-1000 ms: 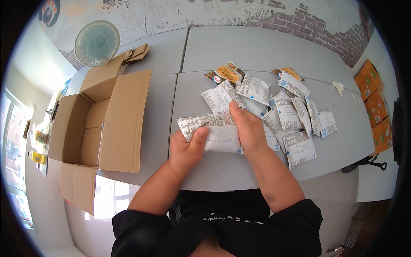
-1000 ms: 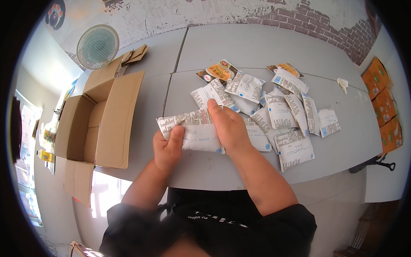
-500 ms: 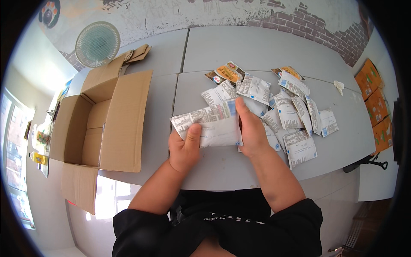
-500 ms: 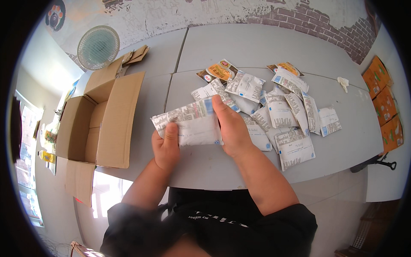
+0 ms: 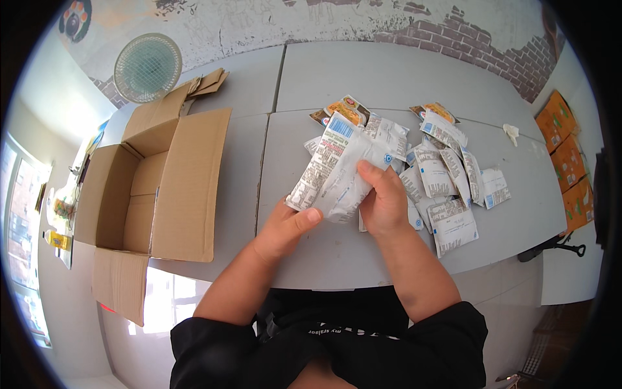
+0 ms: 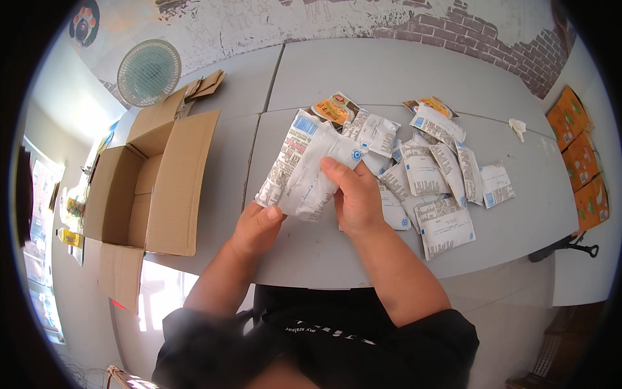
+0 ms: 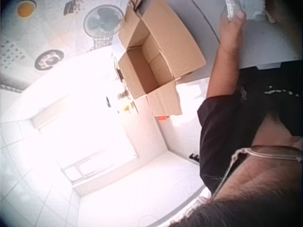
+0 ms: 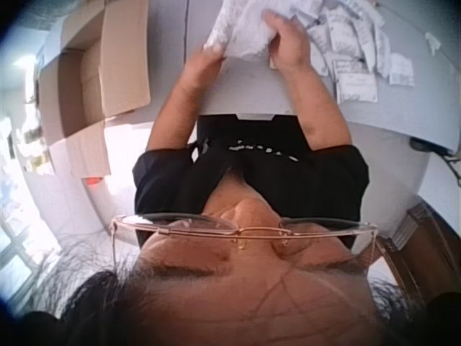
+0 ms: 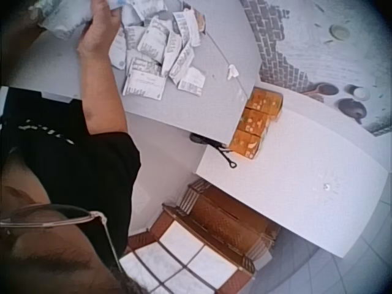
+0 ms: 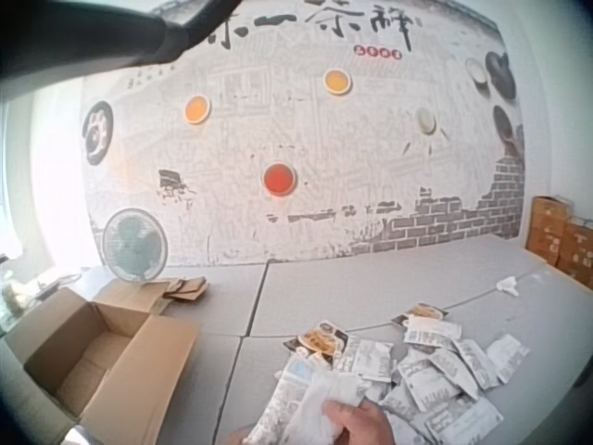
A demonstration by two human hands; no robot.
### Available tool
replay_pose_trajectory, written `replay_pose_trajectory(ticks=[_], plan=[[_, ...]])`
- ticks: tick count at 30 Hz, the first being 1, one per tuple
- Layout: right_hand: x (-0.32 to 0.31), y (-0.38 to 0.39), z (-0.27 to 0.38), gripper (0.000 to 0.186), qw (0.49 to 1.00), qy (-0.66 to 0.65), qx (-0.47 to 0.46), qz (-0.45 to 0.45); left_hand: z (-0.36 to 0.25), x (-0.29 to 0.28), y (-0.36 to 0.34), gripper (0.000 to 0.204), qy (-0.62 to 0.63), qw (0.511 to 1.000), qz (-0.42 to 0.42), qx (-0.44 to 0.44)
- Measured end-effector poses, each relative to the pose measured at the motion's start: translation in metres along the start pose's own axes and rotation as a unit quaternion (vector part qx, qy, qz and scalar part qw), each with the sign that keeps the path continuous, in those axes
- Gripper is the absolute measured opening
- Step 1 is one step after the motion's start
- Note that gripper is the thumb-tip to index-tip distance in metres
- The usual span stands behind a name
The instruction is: The person picks up individual milk packets from a pile on a desk and places them into a cardboard box.
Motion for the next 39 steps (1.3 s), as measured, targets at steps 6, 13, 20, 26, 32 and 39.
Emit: replay_pose_trajectory(ticks=[6, 13, 20, 26, 32, 39], plan=[[0.006, 0.005, -0.002, 0.038, 0.999, -0.030, 0.036, 0.024, -0.001, -0.007, 0.006, 0.042, -0.176, 0.978, -0.112, 0.007], [0.002, 0.005, -0.009, 0.039, 0.998, 0.025, 0.032, -0.041, -0.016, 0.010, 0.011, 0.032, -0.347, 0.919, -0.110, 0.149], [-0.008, 0.003, -0.019, 0.037, 0.992, 0.020, 0.106, -0.060, -0.032, 0.033, 0.021, 0.026, -0.453, 0.827, -0.050, 0.330], [0.012, 0.007, -0.006, 0.035, 0.998, 0.020, 0.058, -0.008, -0.031, 0.021, 0.014, 0.024, -0.393, 0.873, -0.093, 0.274], [0.002, 0.007, -0.009, 0.035, 0.995, 0.038, 0.092, -0.020, -0.031, 0.029, 0.021, 0.025, -0.434, 0.837, -0.055, 0.328], [-0.013, -0.002, -0.013, 0.040, 0.994, 0.004, 0.063, -0.092, -0.024, 0.018, 0.009, 0.033, -0.369, 0.902, -0.092, 0.206]])
Point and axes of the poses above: each hand's wrist, its own y-axis away from the middle knuckle, its own x-axis out of the palm, z = x × y, the point moved 8 cm from there along -y, towards the middle knuckle, and after that the axes turned 10 degrees about -z, right-handed, at the moved point
